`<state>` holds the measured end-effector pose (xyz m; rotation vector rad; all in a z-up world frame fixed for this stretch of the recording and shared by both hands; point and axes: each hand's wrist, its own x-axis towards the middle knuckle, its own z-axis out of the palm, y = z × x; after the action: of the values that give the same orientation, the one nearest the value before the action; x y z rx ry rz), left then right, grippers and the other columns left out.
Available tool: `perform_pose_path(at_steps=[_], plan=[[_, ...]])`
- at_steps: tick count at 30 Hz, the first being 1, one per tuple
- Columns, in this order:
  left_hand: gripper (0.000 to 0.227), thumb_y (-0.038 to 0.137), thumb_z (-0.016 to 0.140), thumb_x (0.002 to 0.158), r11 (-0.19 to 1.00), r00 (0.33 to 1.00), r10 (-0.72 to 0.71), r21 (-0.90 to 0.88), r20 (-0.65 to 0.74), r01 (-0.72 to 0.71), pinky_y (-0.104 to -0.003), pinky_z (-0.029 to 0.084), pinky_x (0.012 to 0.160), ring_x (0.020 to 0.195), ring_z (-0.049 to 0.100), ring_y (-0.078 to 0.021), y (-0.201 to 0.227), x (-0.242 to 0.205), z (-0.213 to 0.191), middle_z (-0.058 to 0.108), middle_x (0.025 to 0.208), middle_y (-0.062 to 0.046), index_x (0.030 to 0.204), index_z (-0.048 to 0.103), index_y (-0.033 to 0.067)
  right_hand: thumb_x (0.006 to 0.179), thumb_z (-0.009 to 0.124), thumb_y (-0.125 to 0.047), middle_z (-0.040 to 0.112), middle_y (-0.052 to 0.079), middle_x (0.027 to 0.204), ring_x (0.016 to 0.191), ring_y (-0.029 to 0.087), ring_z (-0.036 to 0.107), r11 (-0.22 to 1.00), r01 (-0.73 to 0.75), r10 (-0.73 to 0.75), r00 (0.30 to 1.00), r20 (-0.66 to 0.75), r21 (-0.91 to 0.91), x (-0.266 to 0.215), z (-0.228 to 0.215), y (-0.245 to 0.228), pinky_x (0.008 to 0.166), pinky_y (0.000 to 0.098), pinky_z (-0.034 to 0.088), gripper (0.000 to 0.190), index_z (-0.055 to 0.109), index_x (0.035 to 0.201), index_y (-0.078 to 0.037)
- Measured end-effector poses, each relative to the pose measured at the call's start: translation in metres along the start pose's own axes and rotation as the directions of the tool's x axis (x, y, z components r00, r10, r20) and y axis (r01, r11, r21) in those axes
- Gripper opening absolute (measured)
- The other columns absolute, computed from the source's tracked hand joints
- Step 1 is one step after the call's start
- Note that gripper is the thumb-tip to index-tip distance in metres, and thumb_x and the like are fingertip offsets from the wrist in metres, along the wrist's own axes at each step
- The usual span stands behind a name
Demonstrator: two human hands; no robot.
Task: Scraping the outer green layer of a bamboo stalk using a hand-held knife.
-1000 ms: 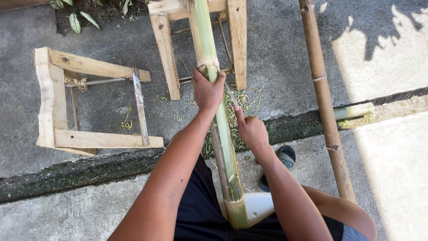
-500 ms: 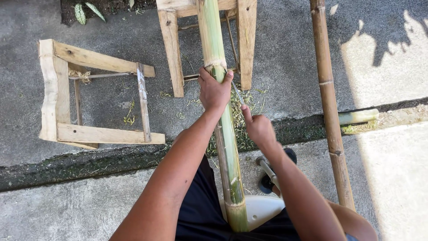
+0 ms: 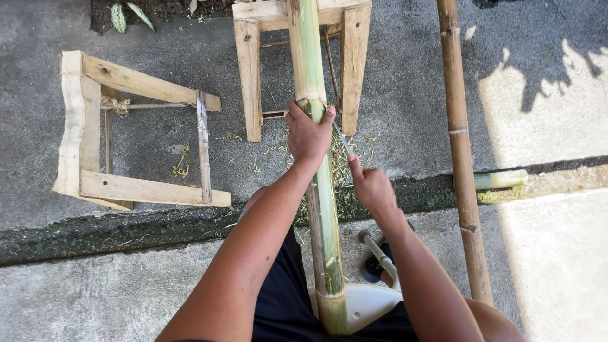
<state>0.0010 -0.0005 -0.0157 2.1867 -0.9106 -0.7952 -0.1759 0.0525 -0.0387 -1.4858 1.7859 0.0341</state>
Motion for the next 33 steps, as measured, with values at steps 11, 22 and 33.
perform_pose_path(at_steps=[11, 22, 33], plan=[[0.105, 0.053, 0.069, 0.088, 0.997, 1.0, 0.019, -0.075, 0.021, -0.018, -0.036, 0.065, 0.069, 0.097, 0.071, -0.0317, -0.005, -0.002, -0.001, 0.046, 0.138, -0.025, 0.155, 0.014, -0.0048, 0.096, 0.029, -0.078, 0.064, 0.022, 0.06, 0.06, 0.035, 0.066, 1.0, -0.003, 0.003, 0.996, -0.092, -0.003, -0.022, 0.004, -0.01, 0.064, 0.0521, 0.052, 0.093, 0.063, 0.057, 0.0], [0.104, 0.062, 0.062, 0.088, 0.99, 0.997, -0.046, -0.128, 0.061, 0.053, -0.042, 0.065, 0.078, 0.104, 0.069, -0.0332, 0.005, -0.004, -0.009, 0.046, 0.138, -0.022, 0.156, 0.016, -0.002, 0.098, 0.027, -0.076, 0.065, 0.014, 0.059, 0.053, 0.029, 0.063, 0.948, 0.042, -0.065, 0.996, -0.06, -0.316, -0.001, -0.034, -0.017, 0.052, 0.0503, 0.054, 0.088, 0.07, 0.068, -0.006], [0.101, 0.06, 0.062, 0.09, 0.989, 1.0, 0.018, -0.143, 0.007, -0.017, -0.046, 0.06, 0.088, 0.108, 0.068, -0.0363, -0.005, -0.004, 0.0, 0.044, 0.14, -0.024, 0.155, 0.019, -0.0031, 0.098, 0.03, -0.075, 0.066, 0.022, 0.061, 0.055, 0.033, 0.066, 0.997, 0.002, -0.011, 0.993, -0.12, -0.081, -0.021, -0.004, -0.02, 0.059, 0.0537, 0.053, 0.092, 0.068, 0.062, 0.001]])
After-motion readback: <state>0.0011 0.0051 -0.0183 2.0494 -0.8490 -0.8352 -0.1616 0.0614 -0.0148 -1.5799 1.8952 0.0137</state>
